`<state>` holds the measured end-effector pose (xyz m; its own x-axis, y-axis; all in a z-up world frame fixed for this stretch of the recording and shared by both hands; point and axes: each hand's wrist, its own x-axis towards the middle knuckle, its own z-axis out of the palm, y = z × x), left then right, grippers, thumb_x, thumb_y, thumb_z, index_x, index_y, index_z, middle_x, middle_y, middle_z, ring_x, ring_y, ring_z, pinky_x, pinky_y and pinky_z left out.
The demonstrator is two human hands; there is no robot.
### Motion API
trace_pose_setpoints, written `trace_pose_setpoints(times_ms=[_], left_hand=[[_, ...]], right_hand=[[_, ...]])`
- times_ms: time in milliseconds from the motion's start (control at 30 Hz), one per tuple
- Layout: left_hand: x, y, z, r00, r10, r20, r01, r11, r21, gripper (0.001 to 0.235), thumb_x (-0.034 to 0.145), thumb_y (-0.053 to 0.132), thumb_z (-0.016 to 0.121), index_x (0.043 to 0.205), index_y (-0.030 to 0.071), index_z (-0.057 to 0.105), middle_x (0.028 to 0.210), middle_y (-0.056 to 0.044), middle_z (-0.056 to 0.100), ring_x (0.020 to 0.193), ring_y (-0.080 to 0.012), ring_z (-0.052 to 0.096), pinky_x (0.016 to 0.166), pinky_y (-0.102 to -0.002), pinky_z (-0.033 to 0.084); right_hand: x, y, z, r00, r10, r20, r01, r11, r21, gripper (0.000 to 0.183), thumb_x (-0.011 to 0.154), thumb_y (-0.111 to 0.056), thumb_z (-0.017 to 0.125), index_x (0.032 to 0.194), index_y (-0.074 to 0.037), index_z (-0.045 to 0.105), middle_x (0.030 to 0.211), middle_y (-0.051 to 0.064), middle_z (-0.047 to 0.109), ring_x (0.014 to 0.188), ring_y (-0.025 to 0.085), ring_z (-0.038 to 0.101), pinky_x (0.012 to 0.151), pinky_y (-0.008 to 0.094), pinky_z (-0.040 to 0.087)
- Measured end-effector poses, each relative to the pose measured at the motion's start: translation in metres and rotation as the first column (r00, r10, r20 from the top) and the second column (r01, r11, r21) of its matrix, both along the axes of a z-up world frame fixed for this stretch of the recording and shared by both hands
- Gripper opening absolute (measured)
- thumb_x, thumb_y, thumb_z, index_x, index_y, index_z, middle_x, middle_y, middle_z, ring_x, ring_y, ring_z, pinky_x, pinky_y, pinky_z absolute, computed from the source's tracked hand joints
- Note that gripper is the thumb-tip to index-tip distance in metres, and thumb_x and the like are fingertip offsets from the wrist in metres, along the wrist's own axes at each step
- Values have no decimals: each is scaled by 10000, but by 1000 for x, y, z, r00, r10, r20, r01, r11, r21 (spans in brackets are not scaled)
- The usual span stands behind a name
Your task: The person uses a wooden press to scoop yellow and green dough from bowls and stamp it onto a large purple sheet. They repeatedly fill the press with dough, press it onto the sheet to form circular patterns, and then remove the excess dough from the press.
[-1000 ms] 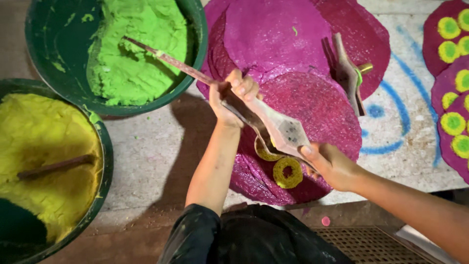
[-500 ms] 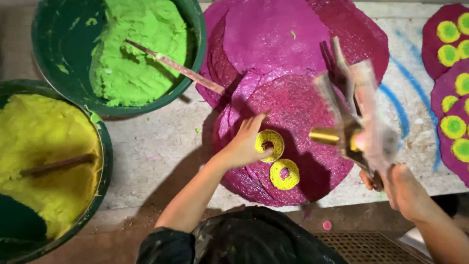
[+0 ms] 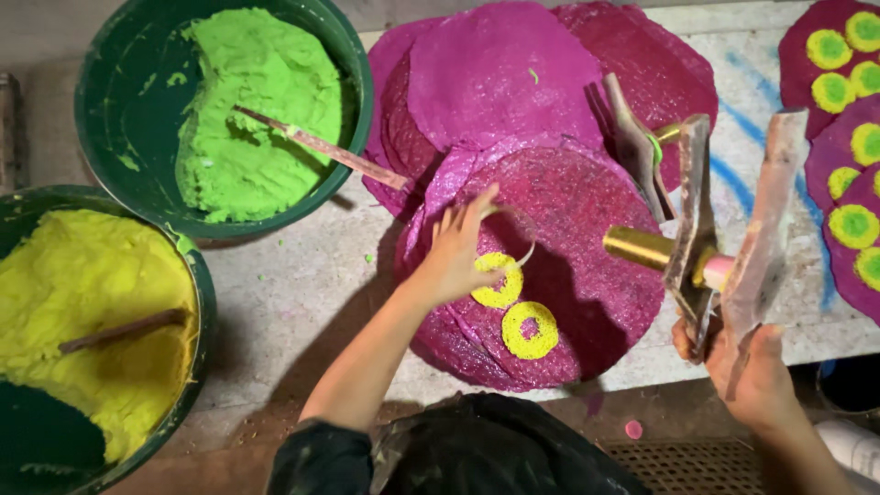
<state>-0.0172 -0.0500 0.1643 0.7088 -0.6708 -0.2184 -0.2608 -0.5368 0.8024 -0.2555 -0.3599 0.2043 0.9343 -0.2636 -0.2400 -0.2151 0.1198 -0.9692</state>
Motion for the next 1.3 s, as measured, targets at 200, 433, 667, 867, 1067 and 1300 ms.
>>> trace_pose_setpoints(times_ms=[200,433,667,867,1067,1300], left_hand=[[61,-9,-79,965,157,208,-184,976,114,1057,881,488,791,1566,155,58,1673,-142,168,1535,-336,120,1193,-597,78],[24,27,-156,895,446,-22,-437,867,-241,709,1002,44,534,1657,144,283,1655,-200,381,1550,-339,380,1286,-425,316],[17,54,-64,767,562,309,-396,794,-461,924,846,-31,683,1610,44,168,1649,-287,231,1540,-460,216,1245,-469,249],[-3,75,-44,446,895,20,-484,260,-835,779,1004,224,655,1572,172,124,1658,-144,131,1521,-319,331,1224,-463,316],[-16,43,-44,798,259,544,-196,965,-173,416,851,201,732,1267,220,720,1533,-109,471,1453,-405,355,1191,-584,235],[-12,29,-55,962,86,257,-24,971,-236,140,934,203,742,1007,90,704,1067,-52,697,1061,-238,587,958,-401,496]], right_hand=[[5,11,-1,998,-25,49,26,999,-20,1060,813,-930,420,1344,-15,470,1046,69,516,829,202,478,695,382,400],[-3,11,-19,996,-8,87,4,999,43,1030,850,-914,404,1321,-2,487,996,83,511,829,227,483,706,391,395],[4,10,-40,996,24,88,-34,993,113,967,896,-894,423,1278,-7,476,1014,85,501,892,235,487,779,397,387],[8,20,-33,995,59,80,-68,991,115,1045,837,-912,419,1331,6,489,1053,85,520,899,224,502,770,397,410],[21,32,-23,994,95,52,-98,994,54,1078,838,-907,374,1397,11,446,1086,89,525,891,216,502,766,389,423],[15,30,-34,988,151,28,-153,987,47,1072,881,-893,332,1395,37,482,1024,103,567,877,213,524,767,368,413]])
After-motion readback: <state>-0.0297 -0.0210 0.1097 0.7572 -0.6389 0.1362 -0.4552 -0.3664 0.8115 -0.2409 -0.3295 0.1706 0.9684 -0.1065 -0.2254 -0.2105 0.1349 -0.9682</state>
